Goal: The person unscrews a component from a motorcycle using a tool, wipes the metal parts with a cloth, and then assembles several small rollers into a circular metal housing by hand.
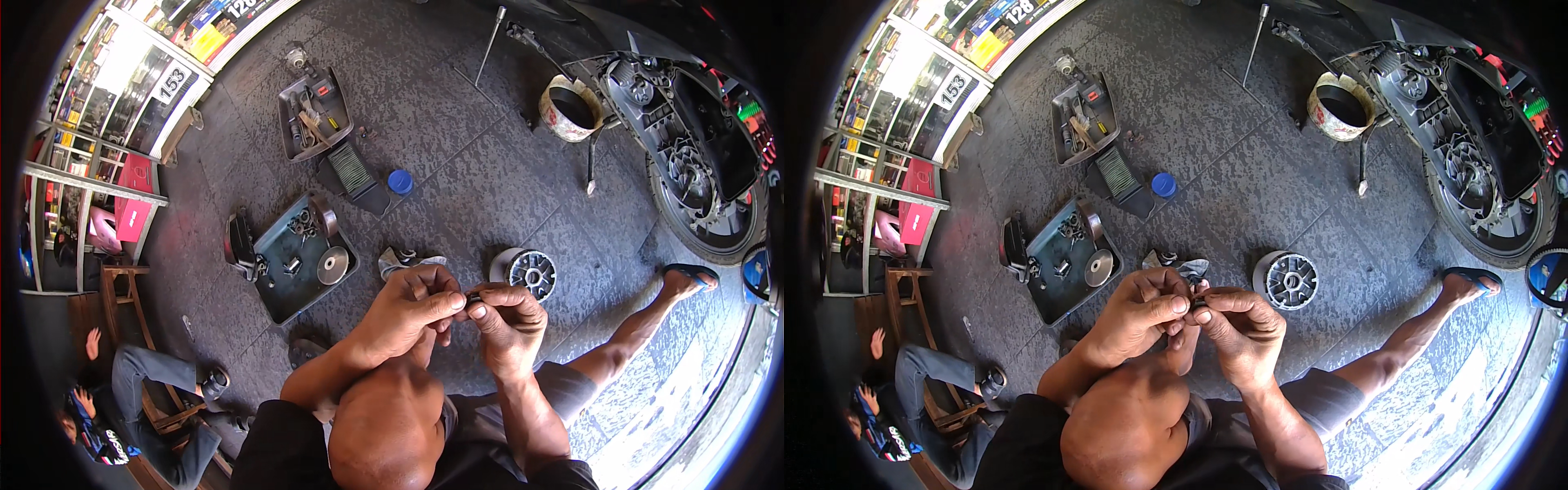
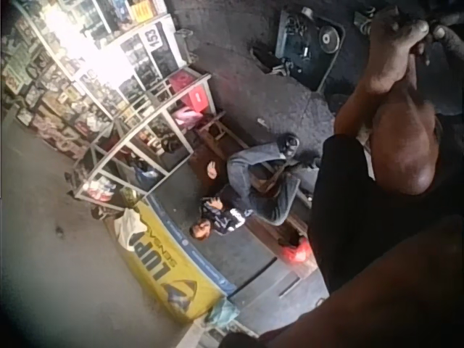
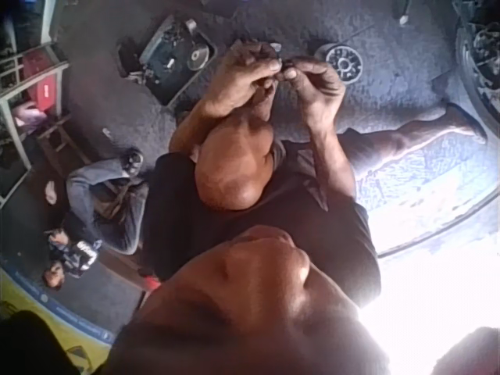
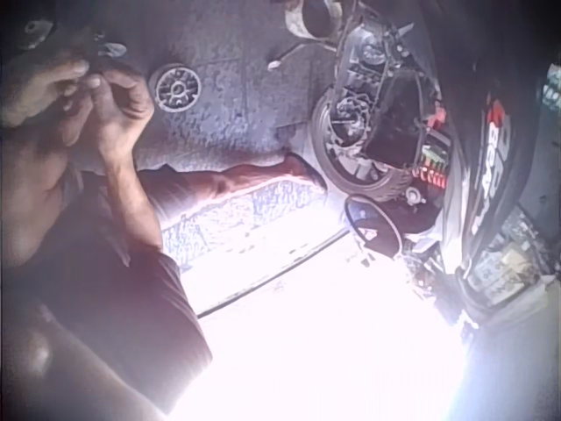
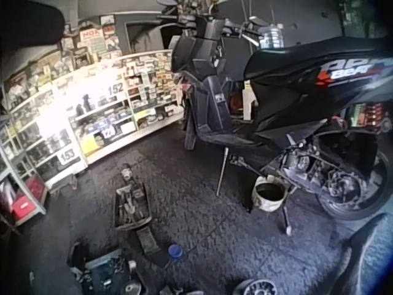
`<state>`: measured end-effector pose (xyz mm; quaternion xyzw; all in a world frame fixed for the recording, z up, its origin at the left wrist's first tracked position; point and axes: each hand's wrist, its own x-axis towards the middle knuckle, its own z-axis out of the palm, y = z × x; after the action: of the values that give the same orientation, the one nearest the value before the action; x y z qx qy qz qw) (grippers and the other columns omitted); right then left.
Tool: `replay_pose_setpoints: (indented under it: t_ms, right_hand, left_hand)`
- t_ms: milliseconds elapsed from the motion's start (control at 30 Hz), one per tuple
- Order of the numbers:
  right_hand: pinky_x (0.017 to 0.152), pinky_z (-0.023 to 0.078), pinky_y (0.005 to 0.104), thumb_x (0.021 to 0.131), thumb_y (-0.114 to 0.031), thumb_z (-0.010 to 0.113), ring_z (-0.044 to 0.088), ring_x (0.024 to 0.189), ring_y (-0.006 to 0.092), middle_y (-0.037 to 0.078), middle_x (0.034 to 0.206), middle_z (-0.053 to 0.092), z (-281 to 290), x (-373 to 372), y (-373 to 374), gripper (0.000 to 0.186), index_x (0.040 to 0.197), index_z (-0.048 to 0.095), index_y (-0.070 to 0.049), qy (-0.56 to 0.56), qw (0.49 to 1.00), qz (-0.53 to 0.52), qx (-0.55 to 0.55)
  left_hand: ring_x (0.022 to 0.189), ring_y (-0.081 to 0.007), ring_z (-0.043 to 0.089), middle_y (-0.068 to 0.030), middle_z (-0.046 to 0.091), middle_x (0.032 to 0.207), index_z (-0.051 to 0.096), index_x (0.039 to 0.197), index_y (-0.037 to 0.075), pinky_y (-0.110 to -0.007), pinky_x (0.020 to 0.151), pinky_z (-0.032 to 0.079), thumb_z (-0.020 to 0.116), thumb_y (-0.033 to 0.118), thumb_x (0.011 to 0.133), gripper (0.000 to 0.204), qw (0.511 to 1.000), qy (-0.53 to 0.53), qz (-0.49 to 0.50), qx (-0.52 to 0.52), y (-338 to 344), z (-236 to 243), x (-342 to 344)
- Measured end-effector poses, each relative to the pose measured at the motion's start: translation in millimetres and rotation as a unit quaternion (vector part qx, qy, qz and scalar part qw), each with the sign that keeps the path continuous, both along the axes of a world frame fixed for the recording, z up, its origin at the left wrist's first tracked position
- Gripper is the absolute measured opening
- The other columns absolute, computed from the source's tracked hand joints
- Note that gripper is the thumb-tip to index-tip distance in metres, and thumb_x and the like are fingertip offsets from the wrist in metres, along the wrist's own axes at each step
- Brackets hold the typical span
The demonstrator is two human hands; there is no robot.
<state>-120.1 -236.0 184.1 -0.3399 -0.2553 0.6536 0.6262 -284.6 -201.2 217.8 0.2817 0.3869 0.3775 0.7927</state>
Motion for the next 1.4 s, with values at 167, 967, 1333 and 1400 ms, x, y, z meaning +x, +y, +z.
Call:
replay_pose_setpoints:
  t_ms: [167, 967, 1333, 1400]
  right_hand:
    - [0.078, 0.057, 0.0313, 0.084, 0.007, 0.071, 0.069, 0.083, 0.0185, 0.016, 0.097, 0.069, 0.2, 2.2, 2.0, 0.011, 0.094, 0.065, 0.004, 0.034, 0.999, 0.008, 0.024]
    - [0.067, 0.047, 0.0218, 0.088, 0.002, 0.067, 0.051, 0.074, 0.0074, 0.004, 0.086, 0.057, 43.1, -2.9, 3.3, 0.017, 0.103, 0.059, 0.002, -0.12, 0.991, 0.056, 0.019]
    - [0.057, 0.048, 0.0252, 0.082, 0.006, 0.071, 0.06, 0.064, 0.0136, 0.008, 0.078, 0.064, 23.8, -9.5, 4.1, 0.015, 0.094, 0.065, -0.002, -0.369, 0.914, -0.079, 0.149]
    - [0.057, 0.05, 0.0269, 0.081, 0.007, 0.071, 0.062, 0.063, 0.0165, 0.009, 0.078, 0.064, 21.4, -11.9, 4.7, 0.017, 0.093, 0.065, -0.002, -0.416, 0.88, -0.124, 0.195]
  left_hand:
    - [0.068, -0.0101, 0.061, -0.0086, 0.065, 0.084, 0.061, 0.096, -0.001, -0.026, 0.055, 0.053, 0.066, 0.012, 0.093, 0.014, 0.997, -0.023, 0.022, 0.071, -1.5, -1.2, 1.1]
    - [0.076, -0.0105, 0.059, -0.003, 0.061, 0.089, 0.062, 0.102, 0.001, -0.029, 0.061, 0.052, 0.066, 0.008, 0.093, 0.012, 0.996, -0.083, 0.027, 0.011, -4.2, -2.6, -3.3]
    - [0.081, -0.0069, 0.055, -0.0032, 0.06, 0.091, 0.056, 0.103, -0.001, -0.025, 0.071, 0.05, 0.06, 0.008, 0.097, 0.012, 0.964, 0.139, 0.047, 0.223, -5.9, -5.0, 7.9]
    - [0.082, -0.0063, 0.054, -0.0032, 0.059, 0.092, 0.056, 0.103, -0.001, -0.024, 0.073, 0.049, 0.059, 0.008, 0.097, 0.011, 0.956, 0.154, 0.055, 0.243, -3.8, -4.4, 10.1]
